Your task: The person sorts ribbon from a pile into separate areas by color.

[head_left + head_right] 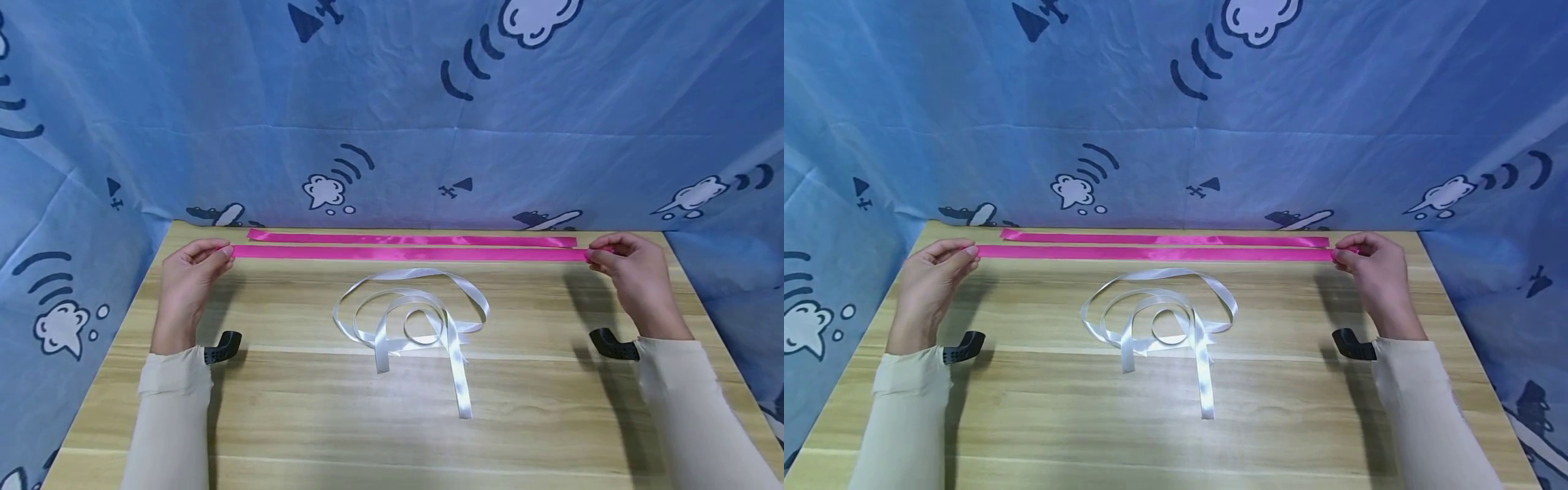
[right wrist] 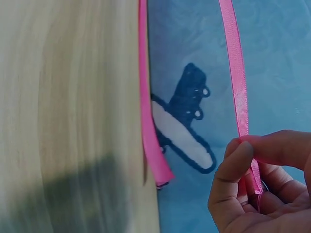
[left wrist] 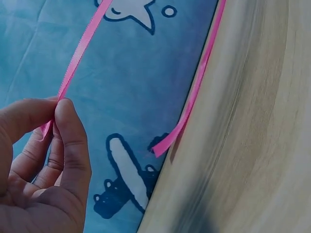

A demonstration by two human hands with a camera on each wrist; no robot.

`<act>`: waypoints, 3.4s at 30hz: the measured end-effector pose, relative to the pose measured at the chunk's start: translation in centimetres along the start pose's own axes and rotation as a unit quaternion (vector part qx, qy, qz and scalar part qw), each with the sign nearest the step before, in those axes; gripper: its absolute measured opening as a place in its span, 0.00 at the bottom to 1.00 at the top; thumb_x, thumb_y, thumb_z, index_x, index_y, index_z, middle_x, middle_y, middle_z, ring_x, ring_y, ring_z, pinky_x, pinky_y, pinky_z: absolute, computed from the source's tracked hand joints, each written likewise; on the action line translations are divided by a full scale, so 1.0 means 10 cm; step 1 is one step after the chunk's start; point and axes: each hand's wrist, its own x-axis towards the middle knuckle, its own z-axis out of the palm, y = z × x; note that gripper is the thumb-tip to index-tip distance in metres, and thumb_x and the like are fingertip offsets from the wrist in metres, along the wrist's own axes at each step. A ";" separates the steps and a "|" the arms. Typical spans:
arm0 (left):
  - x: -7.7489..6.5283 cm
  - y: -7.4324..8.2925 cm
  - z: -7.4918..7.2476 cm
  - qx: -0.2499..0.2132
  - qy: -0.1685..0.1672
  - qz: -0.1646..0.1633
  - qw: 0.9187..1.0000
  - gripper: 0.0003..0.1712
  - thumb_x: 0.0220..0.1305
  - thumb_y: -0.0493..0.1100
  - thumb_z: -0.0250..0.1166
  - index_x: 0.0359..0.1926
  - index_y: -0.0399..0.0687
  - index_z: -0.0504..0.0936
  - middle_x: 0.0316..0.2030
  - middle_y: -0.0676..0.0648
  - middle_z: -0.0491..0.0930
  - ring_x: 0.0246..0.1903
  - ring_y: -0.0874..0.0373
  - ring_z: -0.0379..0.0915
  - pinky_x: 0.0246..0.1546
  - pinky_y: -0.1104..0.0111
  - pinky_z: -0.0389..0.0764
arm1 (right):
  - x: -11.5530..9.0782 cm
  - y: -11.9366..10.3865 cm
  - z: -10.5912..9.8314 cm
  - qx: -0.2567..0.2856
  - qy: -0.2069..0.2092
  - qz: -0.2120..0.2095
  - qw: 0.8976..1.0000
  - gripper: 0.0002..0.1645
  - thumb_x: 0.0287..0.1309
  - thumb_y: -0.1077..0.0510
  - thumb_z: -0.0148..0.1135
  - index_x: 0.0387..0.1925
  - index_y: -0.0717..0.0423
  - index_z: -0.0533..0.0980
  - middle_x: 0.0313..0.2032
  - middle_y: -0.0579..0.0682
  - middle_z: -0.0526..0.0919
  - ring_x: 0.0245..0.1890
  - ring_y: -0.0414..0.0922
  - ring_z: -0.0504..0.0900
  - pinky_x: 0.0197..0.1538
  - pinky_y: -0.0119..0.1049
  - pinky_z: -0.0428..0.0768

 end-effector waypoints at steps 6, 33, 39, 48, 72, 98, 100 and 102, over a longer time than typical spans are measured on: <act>0.13 -0.04 0.05 0.030 -0.008 -0.018 0.999 0.07 0.68 0.30 0.68 0.38 0.47 0.87 0.32 0.55 0.89 0.31 0.68 0.86 0.37 0.79 0.87 | 0.14 0.07 0.05 -0.031 -0.014 0.016 0.999 0.04 0.71 0.65 0.62 0.42 0.53 0.80 0.29 0.29 0.83 0.31 0.27 0.84 0.37 0.20 0.84; 0.49 -0.30 0.22 0.180 -0.015 -0.069 0.981 0.10 0.72 0.36 0.66 0.51 0.37 0.81 0.28 0.62 0.86 0.30 0.72 0.82 0.37 0.81 0.85 | 0.53 0.24 0.30 -0.131 -0.011 0.062 0.989 0.08 0.75 0.62 0.59 0.47 0.63 0.80 0.26 0.32 0.77 0.29 0.34 0.79 0.33 0.28 0.83; 0.51 -0.33 0.24 0.170 -0.020 -0.074 0.982 0.10 0.72 0.35 0.66 0.51 0.36 0.81 0.27 0.61 0.86 0.30 0.71 0.83 0.36 0.80 0.85 | 0.55 0.26 0.32 -0.136 -0.011 0.075 0.988 0.04 0.75 0.63 0.58 0.46 0.58 0.77 0.27 0.32 0.76 0.30 0.34 0.78 0.35 0.26 0.83; 0.57 -0.39 0.25 0.181 -0.019 -0.078 0.980 0.05 0.72 0.35 0.66 0.47 0.41 0.82 0.27 0.62 0.85 0.29 0.71 0.83 0.36 0.81 0.85 | 0.56 0.28 0.33 -0.130 -0.005 0.086 0.988 0.04 0.75 0.64 0.58 0.41 0.54 0.77 0.30 0.37 0.77 0.31 0.35 0.78 0.34 0.26 0.83; 0.64 -0.41 0.30 0.202 -0.016 -0.060 0.977 0.11 0.72 0.33 0.65 0.52 0.34 0.81 0.24 0.66 0.82 0.28 0.74 0.80 0.36 0.82 0.84 | 0.57 0.32 0.36 -0.160 0.001 0.084 0.983 0.10 0.77 0.60 0.56 0.51 0.63 0.75 0.37 0.43 0.77 0.32 0.35 0.77 0.33 0.26 0.81; 0.45 -0.20 -0.01 0.276 -0.010 -0.006 0.961 0.11 0.73 0.45 0.67 0.51 0.47 0.82 0.32 0.66 0.79 0.35 0.68 0.77 0.32 0.79 0.80 | 0.33 0.30 -0.02 -0.182 0.080 0.089 0.976 0.15 0.72 0.47 0.61 0.51 0.51 0.76 0.43 0.43 0.73 0.36 0.39 0.73 0.32 0.26 0.77; 0.42 -0.17 0.00 0.285 -0.014 0.005 0.958 0.13 0.73 0.47 0.67 0.53 0.46 0.82 0.34 0.65 0.79 0.36 0.68 0.76 0.32 0.78 0.79 | 0.30 0.27 -0.02 -0.185 0.088 0.078 0.976 0.12 0.72 0.48 0.61 0.49 0.50 0.76 0.43 0.42 0.73 0.34 0.37 0.73 0.31 0.25 0.76; 0.40 -0.14 0.03 0.296 -0.017 0.012 0.955 0.17 0.73 0.48 0.66 0.56 0.43 0.82 0.37 0.64 0.78 0.37 0.68 0.74 0.33 0.78 0.79 | 0.26 0.23 -0.01 -0.182 0.092 0.065 0.977 0.12 0.73 0.49 0.61 0.49 0.50 0.76 0.42 0.40 0.73 0.33 0.35 0.74 0.31 0.23 0.77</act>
